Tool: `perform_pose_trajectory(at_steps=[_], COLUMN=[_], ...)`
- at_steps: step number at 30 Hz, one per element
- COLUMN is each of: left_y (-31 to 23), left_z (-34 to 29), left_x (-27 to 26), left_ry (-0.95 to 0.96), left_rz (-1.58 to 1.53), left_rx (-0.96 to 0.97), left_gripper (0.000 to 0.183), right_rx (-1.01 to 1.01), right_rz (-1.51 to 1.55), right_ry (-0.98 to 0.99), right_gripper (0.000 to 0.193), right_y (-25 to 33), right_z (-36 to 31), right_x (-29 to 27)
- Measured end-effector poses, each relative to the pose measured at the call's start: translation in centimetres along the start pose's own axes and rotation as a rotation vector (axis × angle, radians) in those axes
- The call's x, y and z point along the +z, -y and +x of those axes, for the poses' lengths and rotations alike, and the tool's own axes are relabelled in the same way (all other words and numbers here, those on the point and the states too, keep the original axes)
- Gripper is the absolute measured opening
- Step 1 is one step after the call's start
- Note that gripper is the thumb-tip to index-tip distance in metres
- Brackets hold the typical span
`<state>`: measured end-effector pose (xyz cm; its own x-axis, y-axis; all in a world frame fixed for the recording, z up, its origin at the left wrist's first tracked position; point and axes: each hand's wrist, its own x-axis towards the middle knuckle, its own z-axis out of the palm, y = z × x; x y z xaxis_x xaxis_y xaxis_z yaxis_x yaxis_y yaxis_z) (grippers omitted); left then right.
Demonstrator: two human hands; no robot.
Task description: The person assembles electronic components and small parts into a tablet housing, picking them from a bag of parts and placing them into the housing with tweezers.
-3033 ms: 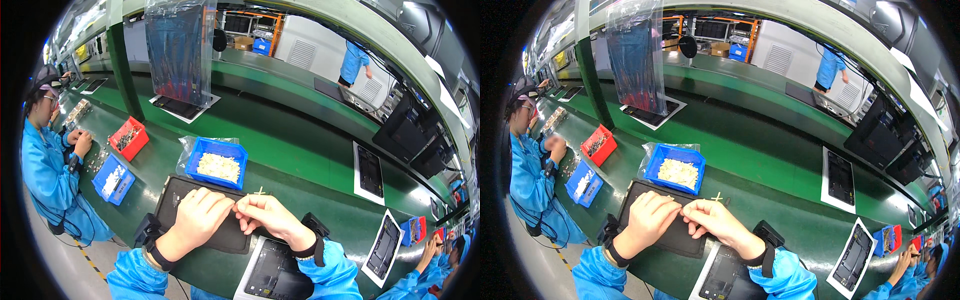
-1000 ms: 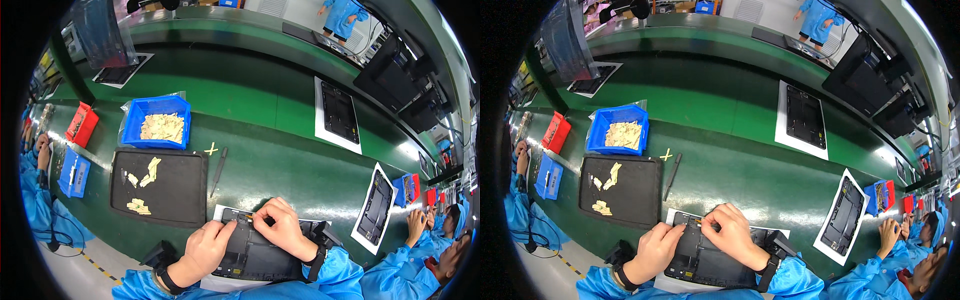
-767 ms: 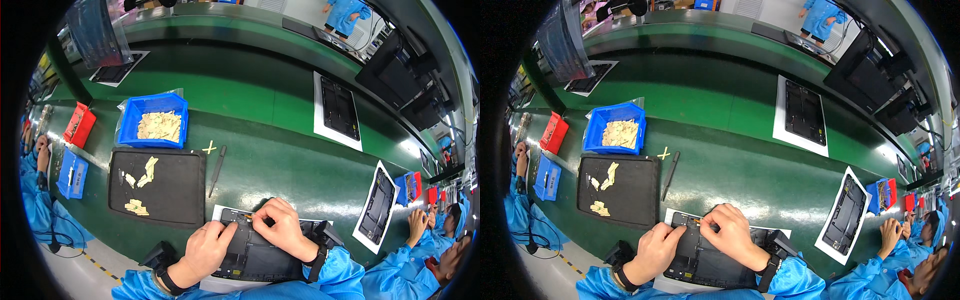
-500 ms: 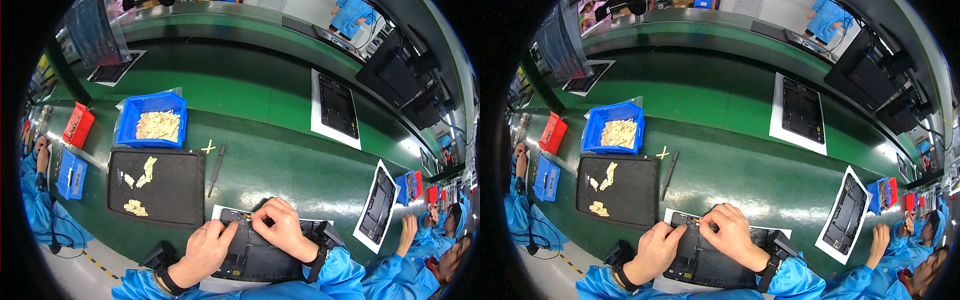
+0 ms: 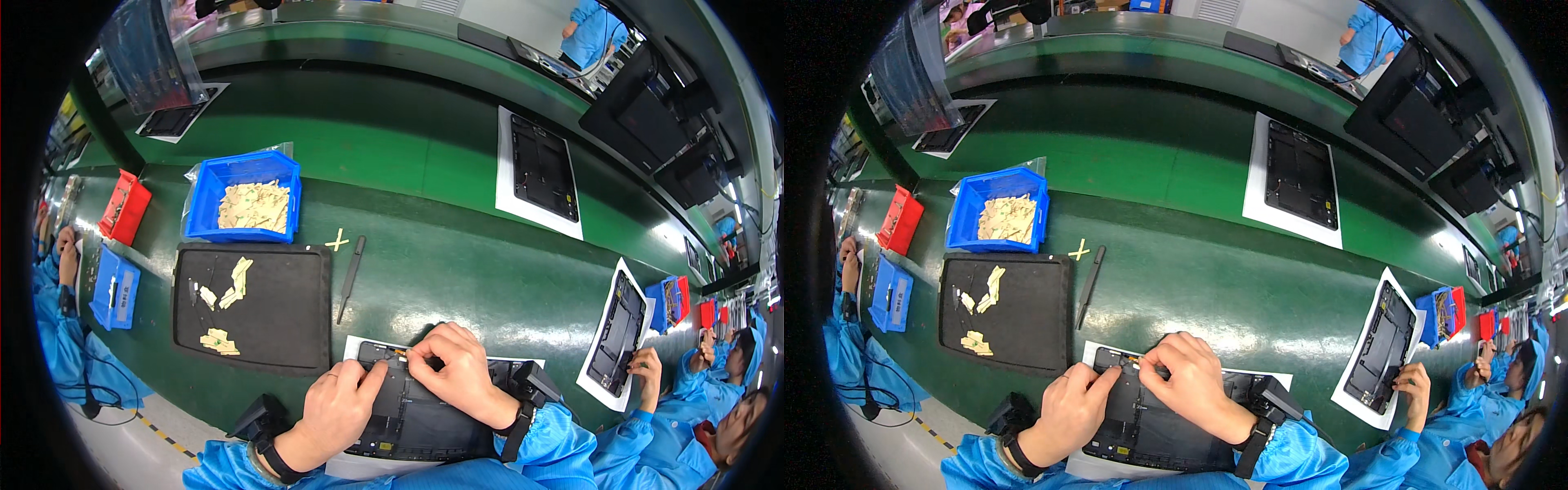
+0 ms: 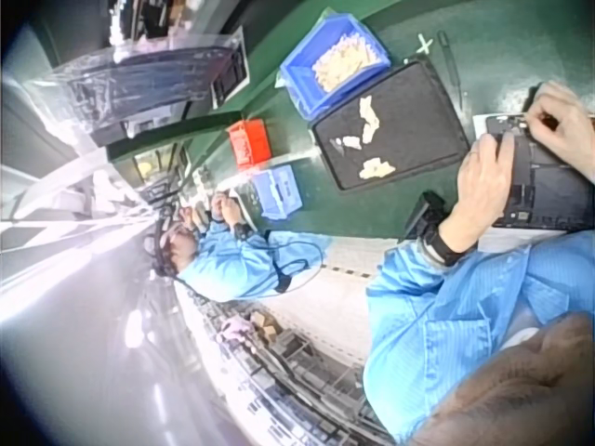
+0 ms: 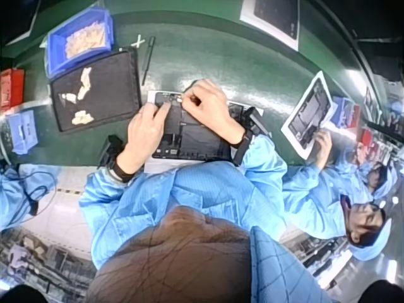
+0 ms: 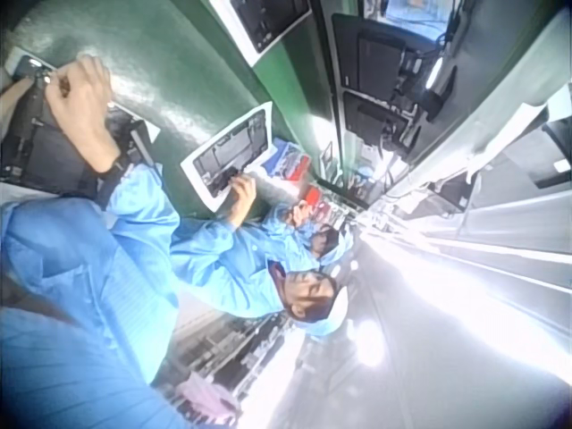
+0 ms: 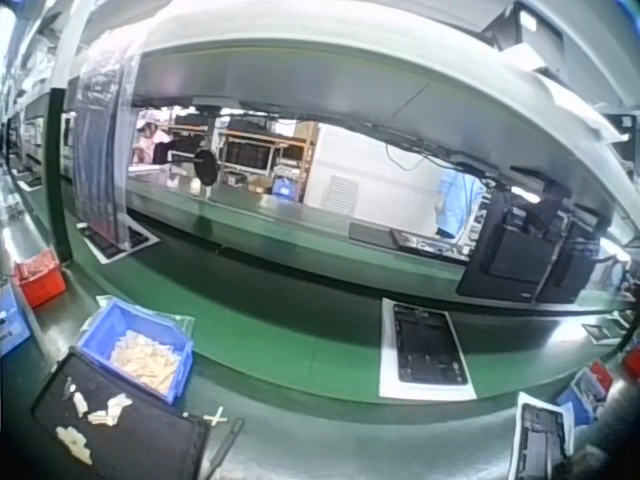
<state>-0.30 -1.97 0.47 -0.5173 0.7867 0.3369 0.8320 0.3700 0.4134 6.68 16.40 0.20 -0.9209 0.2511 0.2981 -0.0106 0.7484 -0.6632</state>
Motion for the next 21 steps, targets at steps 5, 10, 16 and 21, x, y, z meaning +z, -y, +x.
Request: perform_pose_trajectory(at_steps=[5,10,16,21], left_y=[-0.07,-0.25,-0.44,-0.43], left_z=[0.00,0.18,0.38,0.42], left_x=[0.02,-0.04,-0.10,-0.16], left_ry=[0.000,0.003,0.008,0.044], left_rz=[0.005,0.008,0.018,0.082], left_rx=[-0.002,-0.011,-0.016,0.041], left_gripper=[0.029,0.028,0.030,0.036], right_rx=[-0.013,0.003,-0.027,-0.030], right_rz=[-0.018,-0.061,-0.095,-0.093], right_ry=[-0.002,0.023,0.013,0.015], right_gripper=[0.011,0.011,0.012,0.013], right_y=[0.11,0.20,0.26,0.26], right_z=[0.00,-0.26,-0.25,-0.35], right_x=[-0.05,-0.13,-0.32,-0.35])
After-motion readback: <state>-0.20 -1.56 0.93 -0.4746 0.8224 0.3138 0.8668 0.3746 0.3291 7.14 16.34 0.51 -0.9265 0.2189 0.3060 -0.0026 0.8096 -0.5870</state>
